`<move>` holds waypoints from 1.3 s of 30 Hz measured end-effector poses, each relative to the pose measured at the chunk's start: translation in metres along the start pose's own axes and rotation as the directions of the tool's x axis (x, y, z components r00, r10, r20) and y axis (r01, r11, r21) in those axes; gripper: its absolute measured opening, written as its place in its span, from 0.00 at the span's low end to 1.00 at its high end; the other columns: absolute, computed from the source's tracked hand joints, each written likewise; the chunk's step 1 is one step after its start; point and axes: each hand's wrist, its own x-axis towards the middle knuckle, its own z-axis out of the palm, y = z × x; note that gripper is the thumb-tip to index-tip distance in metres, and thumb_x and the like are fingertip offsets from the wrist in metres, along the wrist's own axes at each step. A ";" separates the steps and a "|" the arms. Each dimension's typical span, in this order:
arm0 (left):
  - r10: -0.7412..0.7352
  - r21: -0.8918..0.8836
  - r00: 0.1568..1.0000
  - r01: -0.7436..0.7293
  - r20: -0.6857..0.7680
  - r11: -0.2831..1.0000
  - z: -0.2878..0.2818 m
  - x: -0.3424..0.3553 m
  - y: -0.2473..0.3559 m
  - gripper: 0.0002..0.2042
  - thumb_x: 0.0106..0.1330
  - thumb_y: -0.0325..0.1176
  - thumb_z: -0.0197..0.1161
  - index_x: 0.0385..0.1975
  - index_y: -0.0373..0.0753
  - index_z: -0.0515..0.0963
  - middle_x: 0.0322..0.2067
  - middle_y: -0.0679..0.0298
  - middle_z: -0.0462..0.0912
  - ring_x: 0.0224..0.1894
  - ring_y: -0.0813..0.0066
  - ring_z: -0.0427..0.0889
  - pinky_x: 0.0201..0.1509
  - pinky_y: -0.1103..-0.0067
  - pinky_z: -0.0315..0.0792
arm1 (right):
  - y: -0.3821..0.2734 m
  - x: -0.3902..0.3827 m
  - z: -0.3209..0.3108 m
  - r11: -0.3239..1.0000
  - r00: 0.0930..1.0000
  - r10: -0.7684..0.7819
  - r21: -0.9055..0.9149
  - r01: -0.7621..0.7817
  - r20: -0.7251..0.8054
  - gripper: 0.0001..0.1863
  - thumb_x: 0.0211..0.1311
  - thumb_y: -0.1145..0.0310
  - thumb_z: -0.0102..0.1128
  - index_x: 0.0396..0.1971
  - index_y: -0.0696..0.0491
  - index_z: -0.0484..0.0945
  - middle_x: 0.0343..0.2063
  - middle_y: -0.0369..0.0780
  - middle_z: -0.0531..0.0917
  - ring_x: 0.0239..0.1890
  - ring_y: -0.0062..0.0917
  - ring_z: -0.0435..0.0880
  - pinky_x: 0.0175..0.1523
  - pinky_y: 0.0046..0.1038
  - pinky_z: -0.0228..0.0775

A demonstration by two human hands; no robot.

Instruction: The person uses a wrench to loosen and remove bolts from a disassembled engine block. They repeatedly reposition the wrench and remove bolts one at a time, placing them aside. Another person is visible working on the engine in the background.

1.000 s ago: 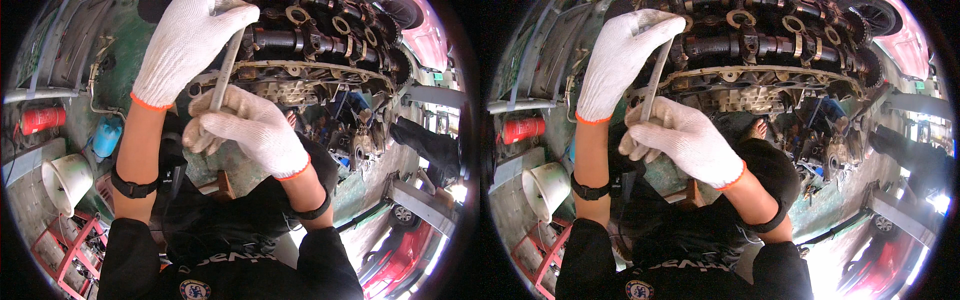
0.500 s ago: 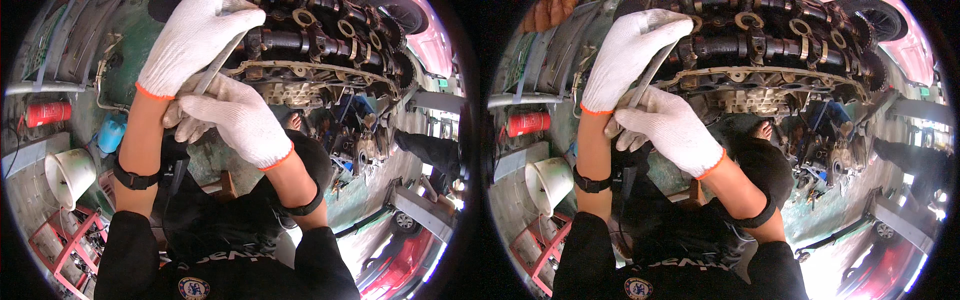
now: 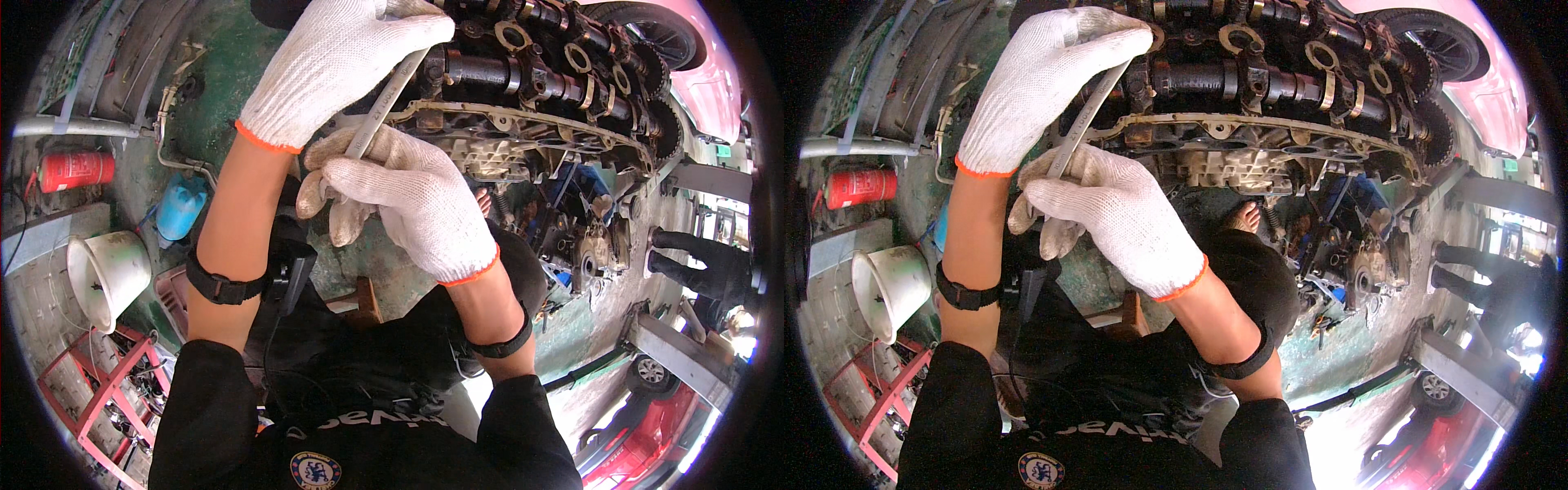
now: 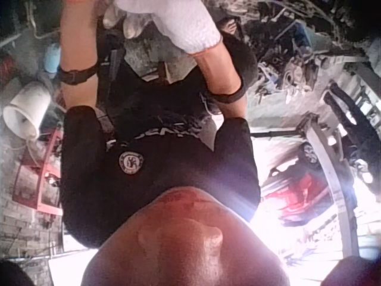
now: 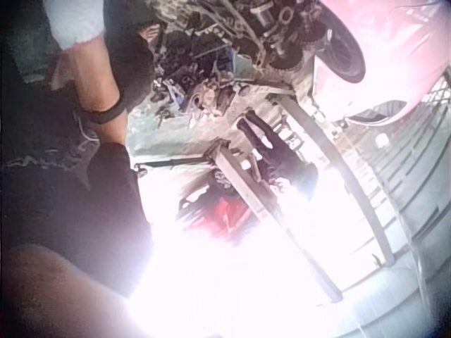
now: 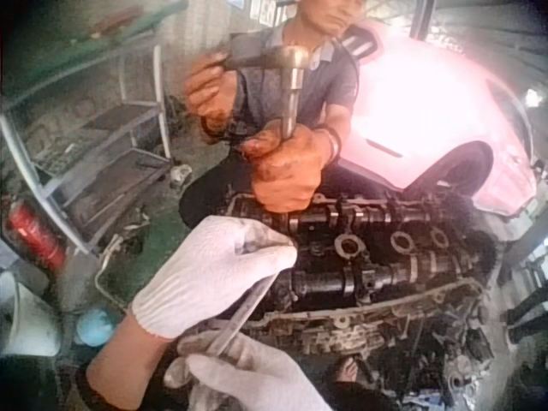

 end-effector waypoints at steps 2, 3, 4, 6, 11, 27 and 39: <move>0.048 -0.057 0.999 -0.046 0.024 0.997 -0.003 -0.004 0.001 0.14 0.70 0.35 0.67 0.43 0.27 0.84 0.30 0.68 0.85 0.30 0.84 0.78 0.34 0.84 0.71 | -0.001 0.000 0.002 0.999 0.999 0.029 -0.030 -0.030 -0.042 0.14 0.73 0.69 0.60 0.50 0.64 0.77 0.33 0.46 0.88 0.24 0.21 0.83 0.33 0.19 0.75; 0.074 -0.094 0.997 -0.071 0.024 0.993 -0.003 -0.007 0.003 0.14 0.70 0.35 0.67 0.43 0.27 0.84 0.30 0.67 0.85 0.30 0.84 0.78 0.35 0.84 0.72 | -0.002 -0.001 0.004 0.996 0.999 -0.016 -0.089 0.012 -0.046 0.14 0.73 0.69 0.59 0.49 0.64 0.77 0.33 0.46 0.88 0.24 0.21 0.83 0.33 0.19 0.75; 0.103 -0.147 0.995 -0.102 0.000 0.984 -0.003 -0.009 0.003 0.14 0.70 0.35 0.67 0.43 0.27 0.84 0.31 0.67 0.85 0.31 0.84 0.78 0.37 0.84 0.72 | -0.003 -0.003 0.006 0.986 0.996 -0.041 -0.166 0.027 -0.082 0.14 0.73 0.70 0.59 0.49 0.65 0.77 0.32 0.45 0.88 0.23 0.20 0.82 0.33 0.19 0.75; 0.108 -0.188 0.992 -0.119 -0.068 0.975 -0.003 -0.012 0.003 0.14 0.70 0.35 0.67 0.43 0.27 0.85 0.32 0.66 0.86 0.33 0.83 0.79 0.40 0.84 0.72 | -0.007 -0.008 0.010 0.971 0.992 -0.065 -0.237 0.037 -0.109 0.13 0.74 0.69 0.59 0.48 0.65 0.77 0.31 0.44 0.88 0.23 0.20 0.82 0.31 0.18 0.74; 0.226 -0.066 0.951 -0.245 -0.211 0.967 -0.005 -0.010 0.001 0.15 0.69 0.37 0.67 0.41 0.27 0.85 0.30 0.65 0.86 0.33 0.82 0.79 0.40 0.81 0.72 | -0.026 -0.024 0.007 0.947 0.961 -0.160 -0.308 0.085 -0.225 0.14 0.75 0.65 0.58 0.44 0.62 0.83 0.17 0.35 0.81 0.15 0.15 0.75 0.20 0.17 0.63; 0.029 0.160 0.992 -0.008 -0.125 0.987 -0.011 -0.022 0.022 0.16 0.69 0.40 0.66 0.36 0.29 0.86 0.19 0.66 0.78 0.23 0.81 0.73 0.28 0.78 0.66 | -0.056 -0.039 -0.044 0.856 0.759 -0.509 -0.332 0.397 -0.406 0.15 0.72 0.73 0.54 0.48 0.71 0.79 0.20 0.42 0.81 0.18 0.22 0.75 0.28 0.22 0.65; -0.073 0.137 0.988 0.092 -0.134 0.986 0.000 -0.018 0.020 0.16 0.69 0.39 0.66 0.37 0.27 0.84 0.22 0.66 0.80 0.27 0.83 0.73 0.32 0.78 0.68 | -0.054 -0.039 -0.075 0.724 0.623 -0.683 -0.240 0.647 -0.381 0.16 0.76 0.73 0.49 0.46 0.71 0.81 0.40 0.49 0.86 0.31 0.25 0.83 0.40 0.23 0.76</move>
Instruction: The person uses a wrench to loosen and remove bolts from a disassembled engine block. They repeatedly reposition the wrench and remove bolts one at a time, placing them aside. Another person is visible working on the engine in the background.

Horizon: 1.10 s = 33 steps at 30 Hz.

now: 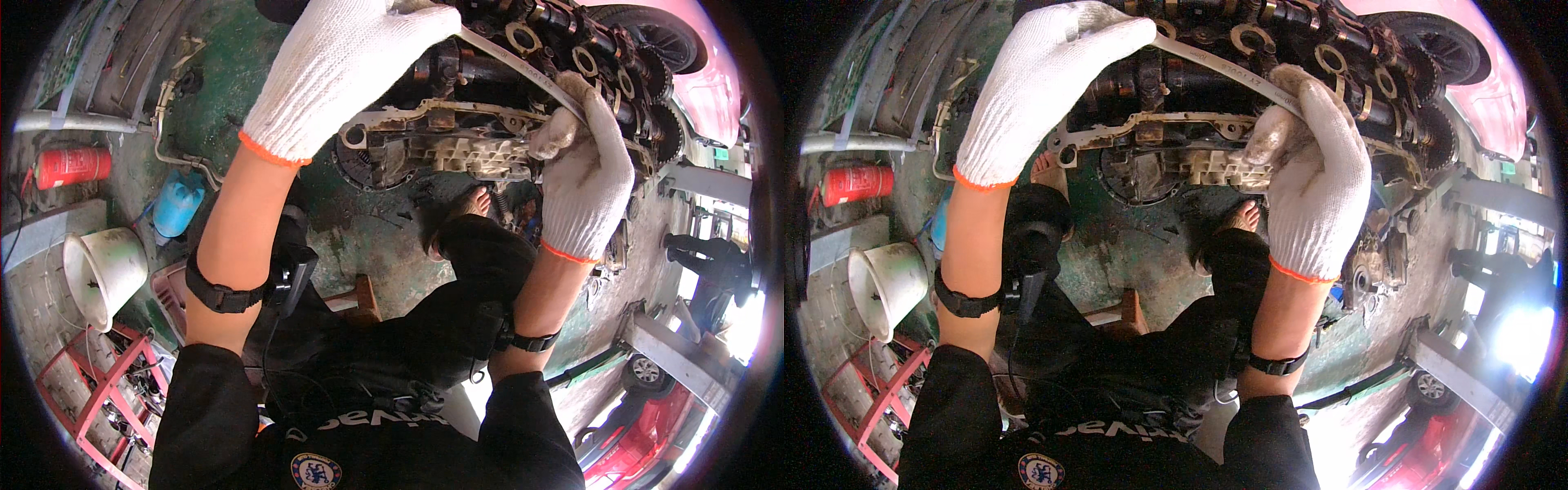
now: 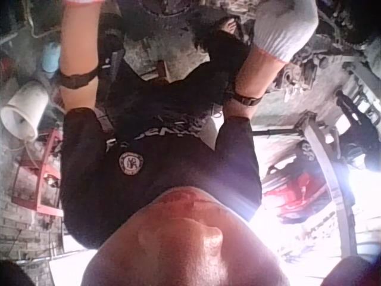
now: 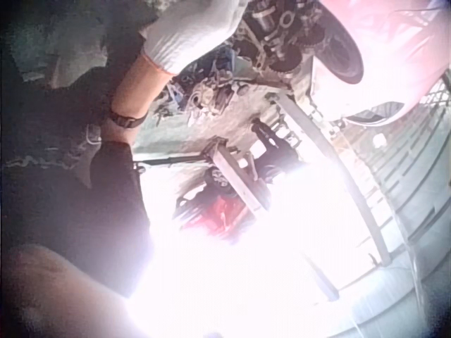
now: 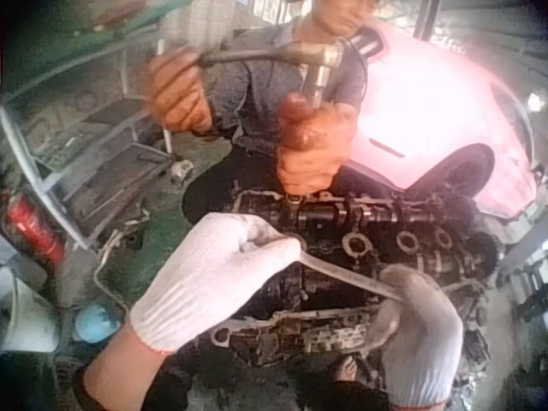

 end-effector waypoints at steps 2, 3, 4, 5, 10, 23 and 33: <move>0.081 0.043 0.996 -0.080 -0.027 0.996 0.001 -0.003 0.000 0.16 0.69 0.39 0.66 0.37 0.27 0.84 0.22 0.66 0.80 0.27 0.82 0.73 0.32 0.78 0.69 | 0.003 0.002 -0.002 1.000 1.000 -0.002 0.007 0.002 -0.015 0.15 0.76 0.74 0.48 0.46 0.71 0.81 0.43 0.50 0.86 0.33 0.26 0.84 0.41 0.23 0.78; 0.166 0.077 0.985 -0.162 -0.050 0.984 0.002 -0.006 -0.001 0.16 0.69 0.39 0.66 0.37 0.27 0.84 0.22 0.66 0.80 0.27 0.82 0.73 0.32 0.79 0.69 | 0.006 0.003 -0.003 0.999 0.998 -0.045 -0.004 0.045 -0.043 0.15 0.77 0.75 0.48 0.47 0.71 0.80 0.43 0.50 0.86 0.33 0.26 0.84 0.41 0.23 0.78; 0.169 0.076 0.984 -0.165 -0.051 0.983 0.001 -0.004 -0.001 0.16 0.69 0.39 0.66 0.37 0.27 0.84 0.22 0.66 0.80 0.27 0.82 0.74 0.33 0.79 0.69 | 0.008 0.004 -0.003 0.977 0.992 -0.123 -0.176 0.119 -0.011 0.15 0.77 0.75 0.47 0.47 0.71 0.80 0.44 0.50 0.86 0.33 0.26 0.84 0.40 0.23 0.78; 0.172 0.074 0.984 -0.168 -0.052 0.983 0.001 -0.007 -0.003 0.16 0.69 0.39 0.66 0.38 0.27 0.84 0.22 0.66 0.80 0.27 0.82 0.74 0.33 0.79 0.69 | 0.012 0.004 -0.002 0.910 0.973 -0.230 -0.349 0.225 0.029 0.15 0.77 0.76 0.46 0.47 0.71 0.80 0.44 0.50 0.86 0.33 0.26 0.84 0.39 0.24 0.78; 0.113 0.003 0.993 -0.113 -0.021 0.994 -0.004 -0.002 -0.008 0.16 0.69 0.38 0.65 0.37 0.27 0.84 0.24 0.65 0.82 0.27 0.82 0.75 0.33 0.79 0.69 | 0.010 -0.001 -0.002 0.919 0.970 -0.191 -0.320 0.232 0.153 0.14 0.78 0.79 0.44 0.49 0.72 0.79 0.41 0.49 0.86 0.30 0.26 0.84 0.38 0.24 0.78; 0.270 -0.072 0.956 -0.263 0.115 0.962 -0.007 0.000 -0.015 0.17 0.71 0.38 0.61 0.41 0.26 0.83 0.23 0.60 0.81 0.25 0.78 0.74 0.32 0.76 0.69 | 0.008 -0.002 0.003 0.896 0.980 -0.179 -0.425 0.127 -0.085 0.20 0.79 0.68 0.45 0.50 0.72 0.78 0.25 0.42 0.79 0.27 0.26 0.74 0.39 0.27 0.68; 0.291 0.127 0.957 -0.287 -0.010 0.949 0.006 -0.006 -0.011 0.17 0.70 0.38 0.61 0.40 0.25 0.83 0.22 0.58 0.80 0.25 0.76 0.74 0.32 0.76 0.69 | -0.006 -0.003 0.003 0.934 0.997 0.023 -0.357 0.005 0.075 0.14 0.73 0.75 0.51 0.44 0.72 0.81 0.30 0.48 0.86 0.28 0.27 0.85 0.37 0.24 0.77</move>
